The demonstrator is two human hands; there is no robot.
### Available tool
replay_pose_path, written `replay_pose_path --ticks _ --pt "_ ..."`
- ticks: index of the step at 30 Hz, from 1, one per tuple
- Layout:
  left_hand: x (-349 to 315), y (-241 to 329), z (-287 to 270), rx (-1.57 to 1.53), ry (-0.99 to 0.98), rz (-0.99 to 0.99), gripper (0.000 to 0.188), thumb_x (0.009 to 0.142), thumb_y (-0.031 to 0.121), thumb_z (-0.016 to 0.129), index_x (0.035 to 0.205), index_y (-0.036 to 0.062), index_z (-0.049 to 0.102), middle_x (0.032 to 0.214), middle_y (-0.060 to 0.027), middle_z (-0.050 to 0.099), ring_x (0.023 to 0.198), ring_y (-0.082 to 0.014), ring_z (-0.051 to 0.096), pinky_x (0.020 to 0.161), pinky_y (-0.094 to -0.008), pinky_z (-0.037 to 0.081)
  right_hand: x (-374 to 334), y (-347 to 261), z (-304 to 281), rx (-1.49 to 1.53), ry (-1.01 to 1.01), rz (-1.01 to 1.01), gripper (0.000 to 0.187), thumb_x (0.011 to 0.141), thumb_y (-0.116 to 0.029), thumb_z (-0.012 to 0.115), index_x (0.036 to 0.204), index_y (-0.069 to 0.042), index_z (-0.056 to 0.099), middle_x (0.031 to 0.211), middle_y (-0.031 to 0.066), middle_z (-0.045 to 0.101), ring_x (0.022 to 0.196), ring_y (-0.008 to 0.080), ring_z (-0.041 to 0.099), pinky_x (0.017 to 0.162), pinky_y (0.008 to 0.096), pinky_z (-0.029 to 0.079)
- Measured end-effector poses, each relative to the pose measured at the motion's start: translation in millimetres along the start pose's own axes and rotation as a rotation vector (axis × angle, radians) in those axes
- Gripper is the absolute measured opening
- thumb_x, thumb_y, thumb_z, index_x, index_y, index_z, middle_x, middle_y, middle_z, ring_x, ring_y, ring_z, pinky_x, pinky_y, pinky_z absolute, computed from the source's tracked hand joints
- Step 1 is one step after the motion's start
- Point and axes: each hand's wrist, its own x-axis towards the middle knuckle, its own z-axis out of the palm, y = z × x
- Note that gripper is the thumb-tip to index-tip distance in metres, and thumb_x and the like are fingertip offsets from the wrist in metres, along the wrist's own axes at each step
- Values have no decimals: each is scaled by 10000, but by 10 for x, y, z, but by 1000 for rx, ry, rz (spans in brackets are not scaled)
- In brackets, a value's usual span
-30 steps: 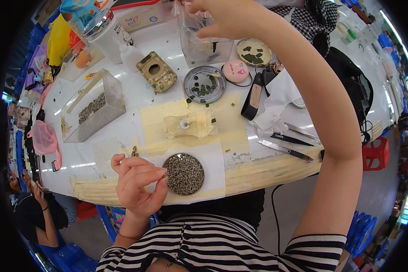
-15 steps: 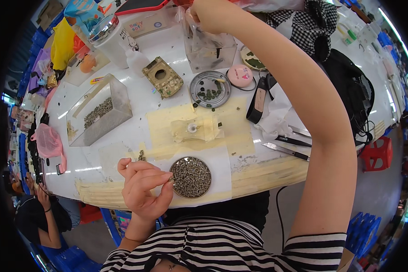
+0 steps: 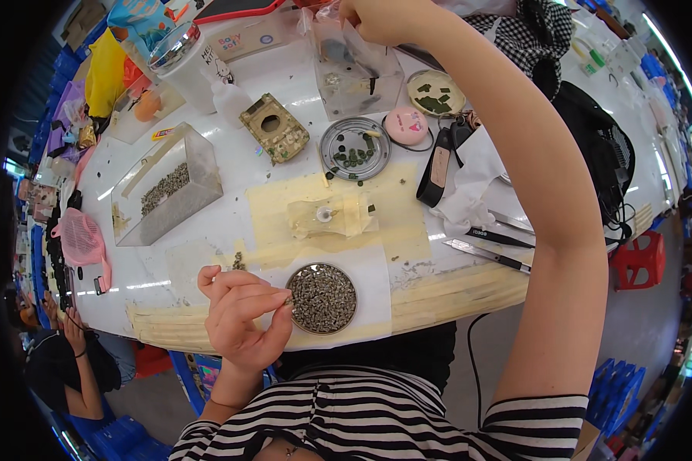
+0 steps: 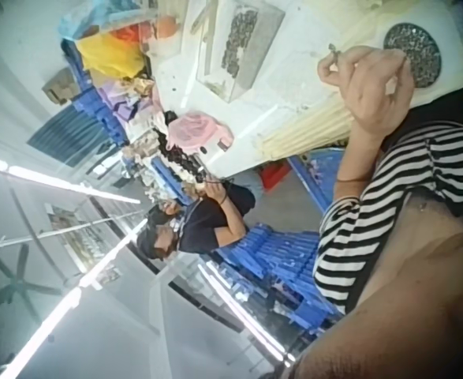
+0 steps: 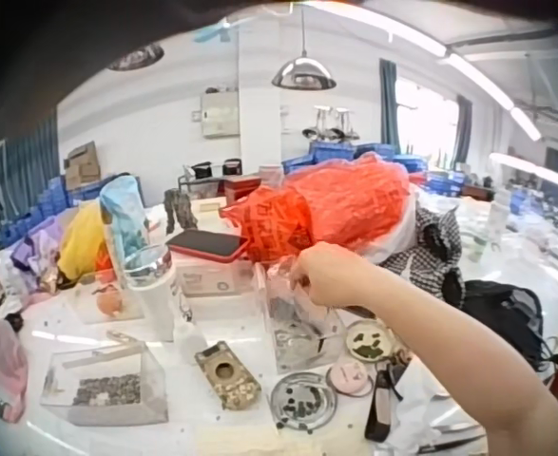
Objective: Assembling small plastic components for a toy model.
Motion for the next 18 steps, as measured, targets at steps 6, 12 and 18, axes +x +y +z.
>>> replay_pose_path --ticks 6,12,18 --pt "21 10 7 19 6 -15 232 723 23 796 911 135 720 814 24 695 823 -172 615 1054 -425 253 -114 -165 -163 210 -260 -68 163 833 -135 701 944 -26 750 837 111 707 775 229 656 710 342 510" --pt "31 -24 -5 -2 83 -68 266 712 51 841 941 151 751 886 46 685 872 -158 597 987 -392 270 -671 -757 -584 220 168 -266 156 904 -161 694 935 -15 740 778 57 687 654 163 592 597 300 452" --pt "10 -50 -60 -3 84 -12 282 708 52 843 957 144 750 897 44 680 859 -167 584 894 -371 289 -1542 -1780 -528 811 -108 -55 159 784 -97 793 924 -32 760 767 59 684 659 181 599 581 277 456"
